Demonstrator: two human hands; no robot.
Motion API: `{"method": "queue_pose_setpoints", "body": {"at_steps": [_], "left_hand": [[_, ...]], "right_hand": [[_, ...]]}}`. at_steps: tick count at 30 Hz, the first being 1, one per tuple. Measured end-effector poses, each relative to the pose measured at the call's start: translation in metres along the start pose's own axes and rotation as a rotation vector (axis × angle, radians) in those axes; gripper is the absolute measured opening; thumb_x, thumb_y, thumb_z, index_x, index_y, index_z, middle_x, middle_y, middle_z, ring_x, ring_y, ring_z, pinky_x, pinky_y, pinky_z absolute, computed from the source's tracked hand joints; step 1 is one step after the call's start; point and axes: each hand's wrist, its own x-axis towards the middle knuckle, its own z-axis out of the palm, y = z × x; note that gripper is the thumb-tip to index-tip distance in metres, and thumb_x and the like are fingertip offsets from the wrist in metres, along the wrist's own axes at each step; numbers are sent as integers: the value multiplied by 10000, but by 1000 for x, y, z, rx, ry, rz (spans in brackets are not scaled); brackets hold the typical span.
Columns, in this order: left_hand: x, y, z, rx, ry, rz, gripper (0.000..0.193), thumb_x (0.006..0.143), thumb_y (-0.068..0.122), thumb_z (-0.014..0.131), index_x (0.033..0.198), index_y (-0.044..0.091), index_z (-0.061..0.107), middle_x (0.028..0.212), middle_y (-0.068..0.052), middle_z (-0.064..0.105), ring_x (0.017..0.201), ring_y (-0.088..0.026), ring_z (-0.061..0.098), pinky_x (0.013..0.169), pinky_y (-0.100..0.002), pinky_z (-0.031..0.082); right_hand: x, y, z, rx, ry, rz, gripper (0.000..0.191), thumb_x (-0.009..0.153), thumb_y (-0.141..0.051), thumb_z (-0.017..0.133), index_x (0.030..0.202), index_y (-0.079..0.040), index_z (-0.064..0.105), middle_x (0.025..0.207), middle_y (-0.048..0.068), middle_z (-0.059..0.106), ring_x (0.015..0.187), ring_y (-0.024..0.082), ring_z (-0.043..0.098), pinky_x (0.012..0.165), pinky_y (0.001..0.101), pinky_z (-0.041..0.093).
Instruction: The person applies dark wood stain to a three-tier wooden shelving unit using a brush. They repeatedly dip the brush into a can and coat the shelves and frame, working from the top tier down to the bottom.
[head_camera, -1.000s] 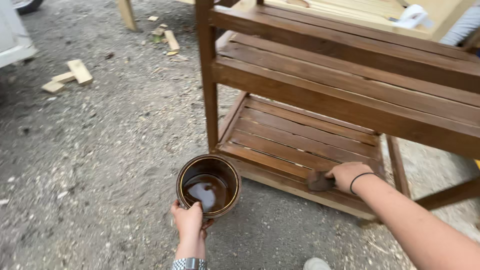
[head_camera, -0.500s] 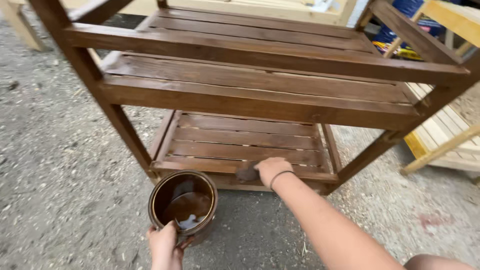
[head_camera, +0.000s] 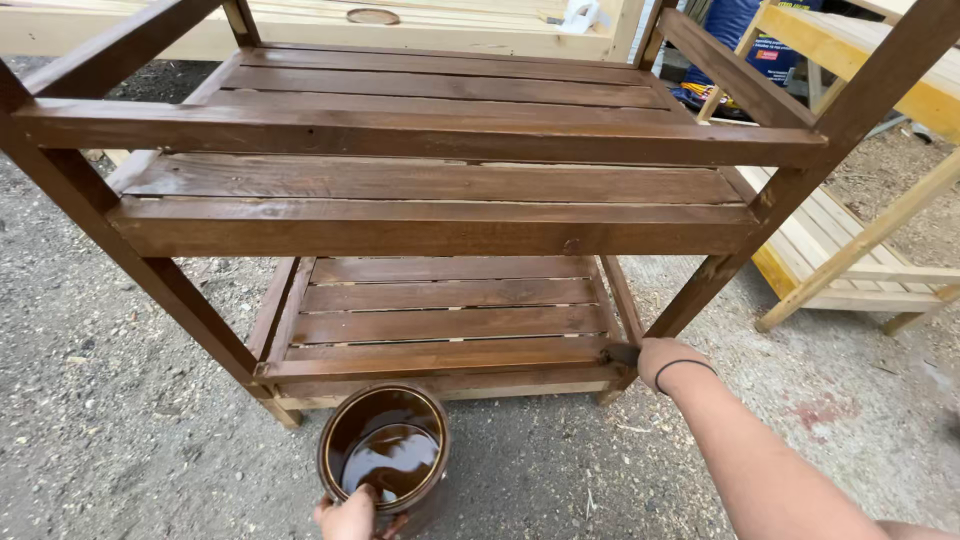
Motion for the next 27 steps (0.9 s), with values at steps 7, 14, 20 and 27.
{"method": "queue_pose_setpoints", "body": {"at_steps": [7, 14, 20, 27], "left_hand": [[-15, -13, 2, 28, 7, 15, 847, 771, -53, 659, 1502, 97, 259, 1326, -263, 526, 936, -506, 653, 557, -700, 612], [-11, -20, -2, 14, 59, 81, 844, 757, -62, 684, 1504, 37, 301, 1254, -329, 607, 929, -510, 687, 575, -699, 610], [1, -17, -4, 25, 67, 90, 891, 751, -77, 674, 1522, 73, 255, 1293, -305, 574, 989, -490, 675, 621, -674, 611], [1, -12, -15, -4, 20, -60, 924, 792, -110, 552, 1575, 182, 157, 1386, -247, 490, 1094, -470, 640, 689, -682, 613]], "right_hand": [[15, 9, 57, 426, 117, -60, 414, 975, -271, 549, 1362, -148, 627, 1304, 166, 687, 1232, 351, 645, 1072, 435, 504], [-12, -29, 85, 531, 100, 99, 436, 988, -282, 568, 1395, -130, 590, 1346, 171, 642, 1246, 360, 620, 1073, 435, 488], [-76, -59, 133, 1238, 99, 346, 442, 1057, -274, 499, 1498, -258, 496, 825, 122, 714, 545, 203, 547, 500, 383, 441], [-63, -75, 122, 1947, 255, 470, 439, 1054, -250, 453, 1491, -271, 416, 585, 19, 404, 383, 139, 356, 324, 322, 249]]}}
